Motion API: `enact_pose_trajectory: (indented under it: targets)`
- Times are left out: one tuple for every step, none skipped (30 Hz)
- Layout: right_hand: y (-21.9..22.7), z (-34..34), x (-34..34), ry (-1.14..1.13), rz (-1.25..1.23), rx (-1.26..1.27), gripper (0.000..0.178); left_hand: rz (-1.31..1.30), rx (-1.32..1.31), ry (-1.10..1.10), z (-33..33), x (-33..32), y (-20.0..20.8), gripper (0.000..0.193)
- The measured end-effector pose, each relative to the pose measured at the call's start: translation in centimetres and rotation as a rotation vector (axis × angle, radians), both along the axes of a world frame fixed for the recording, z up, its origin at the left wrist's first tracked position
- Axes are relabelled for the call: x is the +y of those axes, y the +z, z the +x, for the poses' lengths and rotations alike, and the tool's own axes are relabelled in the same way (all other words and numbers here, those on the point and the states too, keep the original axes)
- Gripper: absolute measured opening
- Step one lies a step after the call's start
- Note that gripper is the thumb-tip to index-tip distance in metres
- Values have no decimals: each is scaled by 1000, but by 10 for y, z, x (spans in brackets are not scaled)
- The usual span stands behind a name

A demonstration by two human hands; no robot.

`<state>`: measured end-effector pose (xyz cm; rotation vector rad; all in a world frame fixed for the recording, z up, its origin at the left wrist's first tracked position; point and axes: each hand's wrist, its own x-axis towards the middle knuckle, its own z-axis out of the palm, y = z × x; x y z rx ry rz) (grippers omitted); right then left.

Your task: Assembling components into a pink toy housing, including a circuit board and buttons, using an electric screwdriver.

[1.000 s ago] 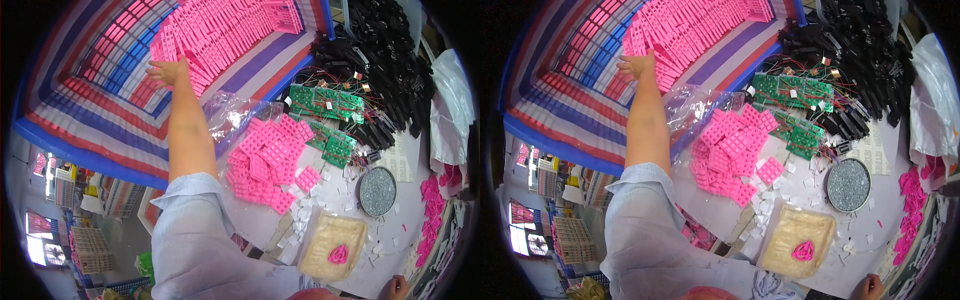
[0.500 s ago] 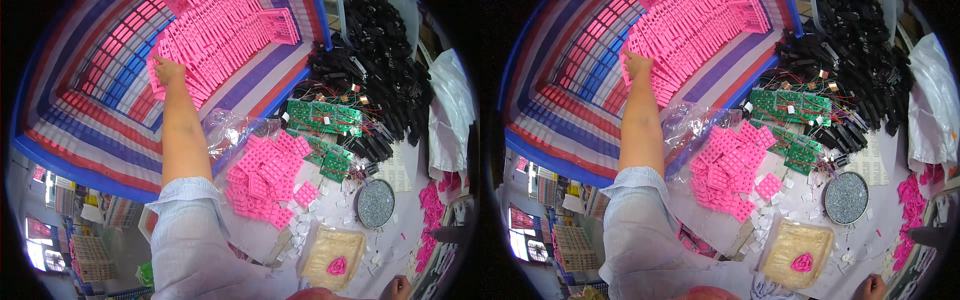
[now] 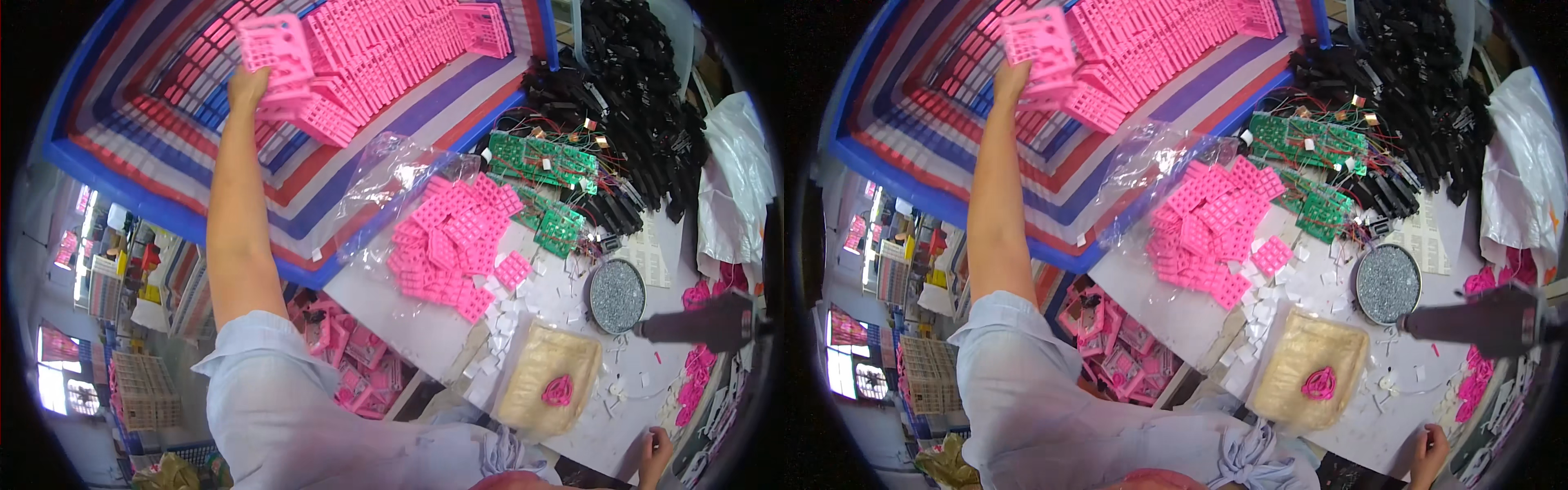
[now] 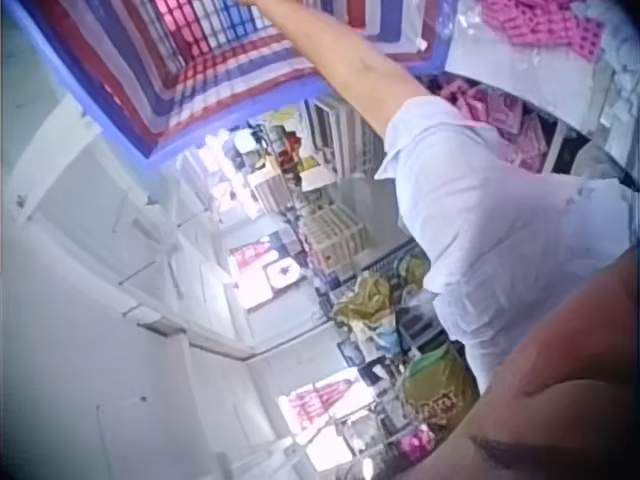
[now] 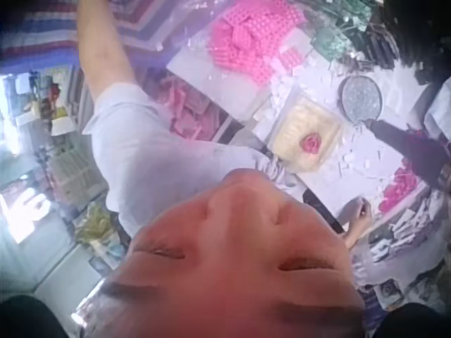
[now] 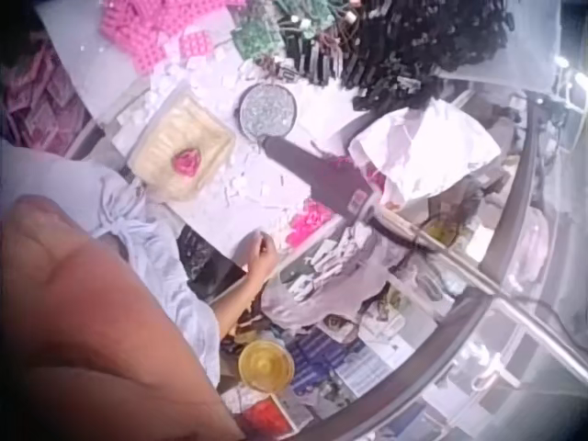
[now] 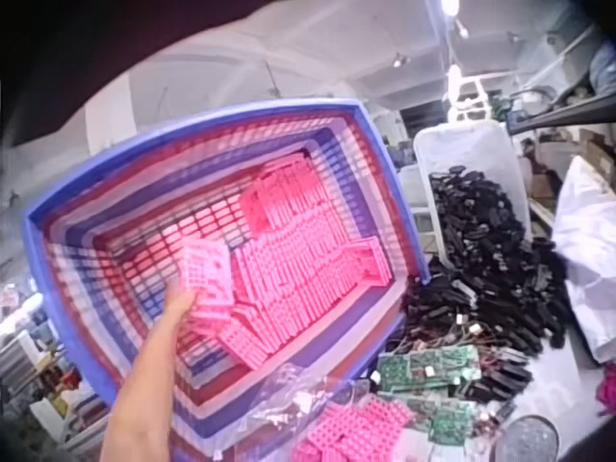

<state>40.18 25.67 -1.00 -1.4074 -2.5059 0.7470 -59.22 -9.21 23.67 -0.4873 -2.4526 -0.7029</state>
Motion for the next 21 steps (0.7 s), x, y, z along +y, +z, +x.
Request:
enact_pose_trajectory:
  targets:
    - [-1, -3, 4, 20, -16, -12, 12, -57, -166, -63, -12, -17, -5, 49]
    - [8, -19, 5, 26, -26, -28, 13, -106, -338, -139, -18, -26, -11, 43]
    - [19, -28, 3, 6, -30, -54, 15, 222, -868, -152, 46, 9, -19, 38]
    - [21, -34, 5, 31, -22, -26, 15, 214, -873, -96, 69, -1, -27, 36]
    - [19, -43, 8, 55, -12, 9, 15, 208, -871, -44, 81, -12, -39, 35]
    - [19, -49, 12, 75, 0, 41, 15, 202, -871, 4, 84, -23, -55, 33]
    - [20, -50, 15, 79, -39, 54, 15, 224, -1002, 17, 81, -37, -75, 24]
    - [22, -49, 16, 88, -28, 62, 15, 245, -1138, 25, 76, -47, -103, 16]
    - [26, -46, 15, 92, -16, 65, 15, 225, -1142, 25, 74, -55, -138, 16]
    - [30, -44, 14, 90, 0, 70, 15, 192, -1156, 43, 74, -58, -168, 15]
    - [35, -40, 12, 105, 23, 62, 15, 157, -1166, 64, 75, -63, -194, 14]
    - [36, -31, 9, 87, 28, 64, 15, 109, -1186, 106, 75, -69, -212, 13]
    - [33, -24, 9, 78, 23, 78, 15, 55, -1125, 117, 70, -79, -211, 16]
    - [32, -20, 8, 73, 19, 85, 14, 3, -1068, 131, 72, -87, -211, 19]
    - [32, -17, 5, 61, 6, 83, 14, -51, -941, 105, 70, -96, -205, 27]
    - [31, -15, 2, 52, -11, 82, 14, -82, -829, 107, 70, -104, -200, 29]
    - [33, -13, -3, 28, -16, 80, 14, -113, -715, 96, 77, -94, -190, 32]
    - [32, -14, -7, 38, -22, 91, 14, -148, -598, 103, 86, -91, -177, 35]
    - [28, -17, -10, 51, -32, 104, 14, -141, -423, 85, 97, -94, -160, 35]
    - [24, -20, -14, 58, -38, 118, 14, -131, -247, 60, 112, -91, -140, 36]
    - [32, -14, -26, 41, 26, 170, 15, 34, -248, -97, 191, -18, -106, 37]
